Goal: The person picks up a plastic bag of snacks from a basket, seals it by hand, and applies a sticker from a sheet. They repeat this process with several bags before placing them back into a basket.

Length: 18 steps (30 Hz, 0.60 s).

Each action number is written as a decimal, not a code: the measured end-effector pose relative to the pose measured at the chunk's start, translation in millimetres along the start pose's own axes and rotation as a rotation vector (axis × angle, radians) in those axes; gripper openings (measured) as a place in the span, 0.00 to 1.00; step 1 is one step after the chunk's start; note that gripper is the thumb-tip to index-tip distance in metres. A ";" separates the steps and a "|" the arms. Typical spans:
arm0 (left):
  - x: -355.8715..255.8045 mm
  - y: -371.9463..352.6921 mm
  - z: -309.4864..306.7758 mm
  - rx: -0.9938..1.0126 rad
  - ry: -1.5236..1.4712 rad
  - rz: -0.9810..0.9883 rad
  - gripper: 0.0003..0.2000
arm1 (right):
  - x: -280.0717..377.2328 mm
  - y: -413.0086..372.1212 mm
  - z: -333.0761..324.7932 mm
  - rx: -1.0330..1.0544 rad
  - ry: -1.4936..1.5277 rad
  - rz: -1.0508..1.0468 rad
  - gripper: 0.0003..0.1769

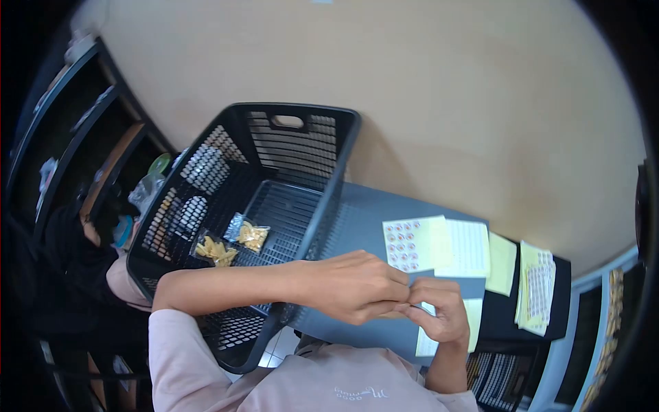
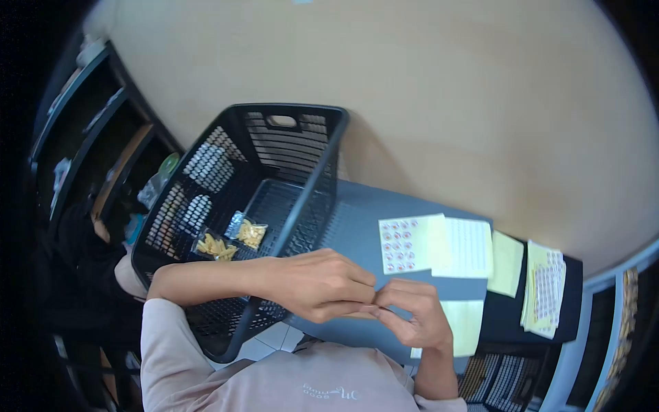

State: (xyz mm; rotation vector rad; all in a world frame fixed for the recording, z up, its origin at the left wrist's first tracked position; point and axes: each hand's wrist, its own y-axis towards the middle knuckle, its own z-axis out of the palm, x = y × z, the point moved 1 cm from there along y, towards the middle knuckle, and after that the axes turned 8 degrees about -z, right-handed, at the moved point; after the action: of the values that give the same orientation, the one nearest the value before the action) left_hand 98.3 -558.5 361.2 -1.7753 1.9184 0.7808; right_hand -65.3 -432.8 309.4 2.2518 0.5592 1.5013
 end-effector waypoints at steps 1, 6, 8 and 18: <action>-1.9 -1.4 -0.4 0.004 0.010 0.004 0.07 | -2.7 -1.4 2.0 0.023 0.018 -0.043 0.03; -6.9 -4.0 2.6 -0.013 0.053 0.030 0.07 | 9.5 -8.1 15.7 -0.038 0.111 -0.014 0.04; -12.6 -4.1 2.2 0.057 0.012 0.009 0.06 | 12.2 -11.9 22.3 -0.050 0.133 -0.019 0.05; -29.5 -17.9 12.9 0.302 -0.037 0.167 0.06 | 28.5 -34.6 38.9 0.033 0.200 -0.273 0.05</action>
State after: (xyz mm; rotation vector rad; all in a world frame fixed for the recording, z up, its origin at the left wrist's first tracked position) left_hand 118.3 -528.2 368.1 -1.4269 2.0545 0.5373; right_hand -23.2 -392.0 299.9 1.9632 0.9165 1.5908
